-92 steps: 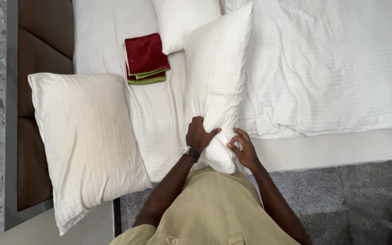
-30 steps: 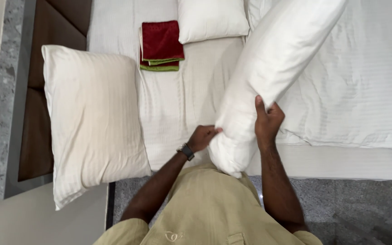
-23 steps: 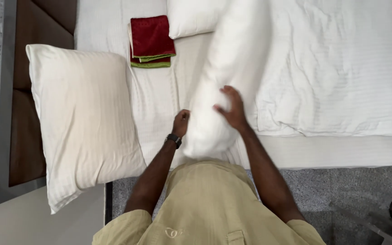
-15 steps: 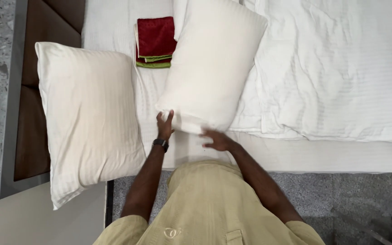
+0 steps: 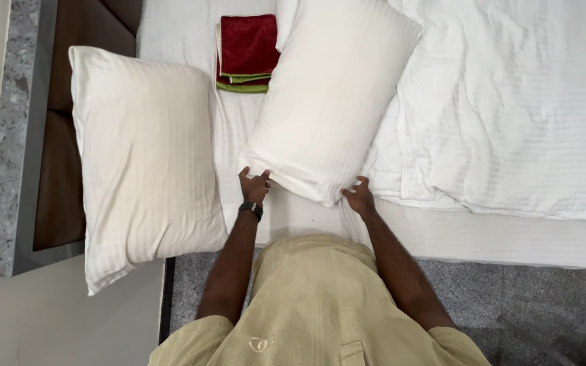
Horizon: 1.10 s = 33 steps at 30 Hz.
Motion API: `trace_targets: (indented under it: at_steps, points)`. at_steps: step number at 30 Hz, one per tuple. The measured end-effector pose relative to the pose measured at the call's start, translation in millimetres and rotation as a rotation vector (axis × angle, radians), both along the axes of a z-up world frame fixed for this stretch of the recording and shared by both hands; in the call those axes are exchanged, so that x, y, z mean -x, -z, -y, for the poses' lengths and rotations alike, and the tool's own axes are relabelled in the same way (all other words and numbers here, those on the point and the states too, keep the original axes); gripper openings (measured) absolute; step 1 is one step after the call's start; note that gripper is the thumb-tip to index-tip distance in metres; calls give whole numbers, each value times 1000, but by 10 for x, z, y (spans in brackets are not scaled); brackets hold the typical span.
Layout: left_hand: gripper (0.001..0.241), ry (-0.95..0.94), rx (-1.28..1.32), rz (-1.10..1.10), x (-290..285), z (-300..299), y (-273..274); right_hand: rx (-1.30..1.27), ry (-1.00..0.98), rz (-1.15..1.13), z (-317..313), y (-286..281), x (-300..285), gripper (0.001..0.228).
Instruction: The person inserts a white pillow into a white pillowcase on a bed, repeatedly adjusting and smoothing the fabric to fit the pillow. They then pick up a folded red and green cloth and place it into a separate beige pillowcase.
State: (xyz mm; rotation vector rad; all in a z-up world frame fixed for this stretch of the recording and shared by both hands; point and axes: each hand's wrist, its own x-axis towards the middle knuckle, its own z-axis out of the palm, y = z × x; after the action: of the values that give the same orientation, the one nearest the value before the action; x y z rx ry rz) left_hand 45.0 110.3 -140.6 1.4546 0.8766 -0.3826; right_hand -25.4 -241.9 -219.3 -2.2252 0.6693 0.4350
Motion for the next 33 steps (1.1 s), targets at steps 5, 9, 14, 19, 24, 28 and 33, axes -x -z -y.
trace_targets:
  at_steps: [5,9,14,19,24,28,33]
  points:
    - [63,192,-135,141,173,-230,227,-246,-53,-182,114,798,199,123]
    - [34,612,-673,108,489,-514,-15,-392,77,-527,-293,-275,-1,137]
    - [33,617,-670,40,469,-520,193,-342,39,-473,-198,-285,-6,134]
    - [37,645,-642,30,268,-438,-1,-471,132,-305,-47,-122,-65,138]
    - [38,562,-752,-37,-55,-364,-350,-419,177,-336,-79,-611,-323,128]
    - [34,505,-676,427,-378,-359,-91,-510,153,-255,20,-561,-482,120]
    - [97,781,-574,306,-779,-101,-150,-409,206,-335,82,-751,-883,124]
